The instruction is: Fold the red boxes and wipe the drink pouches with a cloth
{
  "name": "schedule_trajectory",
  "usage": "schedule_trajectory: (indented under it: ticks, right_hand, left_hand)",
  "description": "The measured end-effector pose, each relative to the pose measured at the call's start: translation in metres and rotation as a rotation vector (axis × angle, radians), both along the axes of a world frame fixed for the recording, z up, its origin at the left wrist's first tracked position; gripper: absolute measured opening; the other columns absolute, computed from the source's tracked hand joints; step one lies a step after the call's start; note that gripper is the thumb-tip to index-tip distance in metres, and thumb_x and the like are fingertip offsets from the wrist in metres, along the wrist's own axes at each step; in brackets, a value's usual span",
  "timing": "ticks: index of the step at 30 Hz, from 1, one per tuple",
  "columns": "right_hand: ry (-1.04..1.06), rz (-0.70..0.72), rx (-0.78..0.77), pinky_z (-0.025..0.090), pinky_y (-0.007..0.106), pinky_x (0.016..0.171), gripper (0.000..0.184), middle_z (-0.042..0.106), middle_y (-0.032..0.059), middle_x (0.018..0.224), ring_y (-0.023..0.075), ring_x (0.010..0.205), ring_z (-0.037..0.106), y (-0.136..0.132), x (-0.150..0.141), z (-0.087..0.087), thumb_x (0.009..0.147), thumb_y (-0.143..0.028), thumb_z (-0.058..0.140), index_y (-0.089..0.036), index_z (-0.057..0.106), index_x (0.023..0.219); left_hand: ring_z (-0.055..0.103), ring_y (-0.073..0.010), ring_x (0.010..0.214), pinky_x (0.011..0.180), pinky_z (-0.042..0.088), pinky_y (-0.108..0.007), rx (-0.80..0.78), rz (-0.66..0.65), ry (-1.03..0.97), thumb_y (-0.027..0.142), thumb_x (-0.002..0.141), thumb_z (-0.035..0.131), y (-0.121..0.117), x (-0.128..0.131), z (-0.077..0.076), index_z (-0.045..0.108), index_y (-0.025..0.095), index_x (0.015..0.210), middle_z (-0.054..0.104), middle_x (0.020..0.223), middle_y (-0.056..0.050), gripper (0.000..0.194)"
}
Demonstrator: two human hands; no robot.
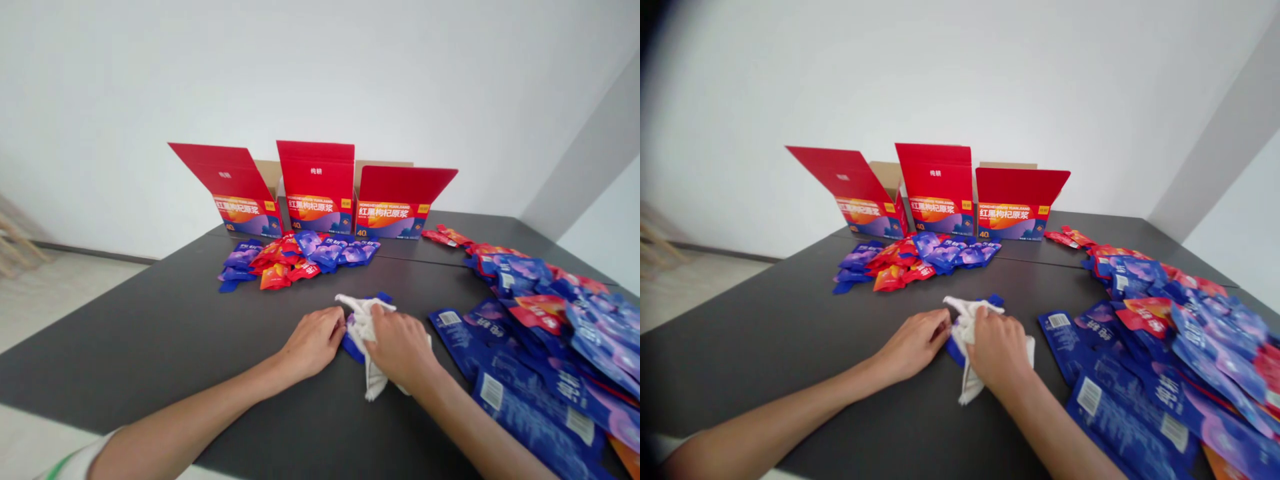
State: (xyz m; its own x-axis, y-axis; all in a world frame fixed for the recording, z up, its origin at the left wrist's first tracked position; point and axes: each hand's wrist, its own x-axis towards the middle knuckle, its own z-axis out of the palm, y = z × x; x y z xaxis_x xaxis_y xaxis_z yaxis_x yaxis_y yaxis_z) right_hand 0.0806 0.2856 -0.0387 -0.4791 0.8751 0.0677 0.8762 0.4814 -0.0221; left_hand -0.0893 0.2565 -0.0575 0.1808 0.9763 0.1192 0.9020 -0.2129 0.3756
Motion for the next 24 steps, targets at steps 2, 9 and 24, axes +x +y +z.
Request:
schedule_trajectory:
  ticks: [2, 9, 24]
  right_hand:
    - [0.018, 0.084, -0.029, 0.042, 0.029, 0.070, 0.028, 0.064, 0.0082, 0.087, 0.0231, 0.083, 0.063, -0.0032, -0.0015, -0.0004, 0.076, -0.034, 0.055, -0.019, 0.049, 0.099]
    - [0.002, -0.033, 0.027, 0.043, 0.031, 0.071, 0.025, 0.065, 0.0095, 0.087, 0.0246, 0.082, 0.063, 0.0001, -0.0015, -0.0010, 0.077, -0.032, 0.052, -0.018, 0.049, 0.097]
    - [0.017, -0.056, 0.007, 0.044, 0.033, 0.068, 0.023, 0.065, 0.0090, 0.087, 0.0255, 0.081, 0.063, 0.0008, -0.0017, -0.0009, 0.078, -0.033, 0.050, -0.019, 0.050, 0.096]
  left_hand:
    - [0.057, -0.0179, 0.082, 0.069, 0.039, -0.026, -0.013, 0.000, 0.011, 0.016, 0.083, 0.043, 0.0001, 0.0000, 0.0006, 0.051, 0.018, 0.082, 0.061, 0.086, -0.004, 0.008]
    - [0.057, -0.0176, 0.082, 0.068, 0.039, -0.026, -0.006, 0.015, 0.019, 0.018, 0.084, 0.041, -0.0010, 0.0021, 0.0018, 0.050, 0.019, 0.081, 0.060, 0.085, -0.003, 0.009]
    - [0.056, -0.0179, 0.084, 0.072, 0.040, -0.027, 0.008, 0.007, 0.039, 0.018, 0.086, 0.038, -0.0018, 0.0030, 0.0023, 0.049, 0.019, 0.083, 0.059, 0.089, -0.004, 0.011]
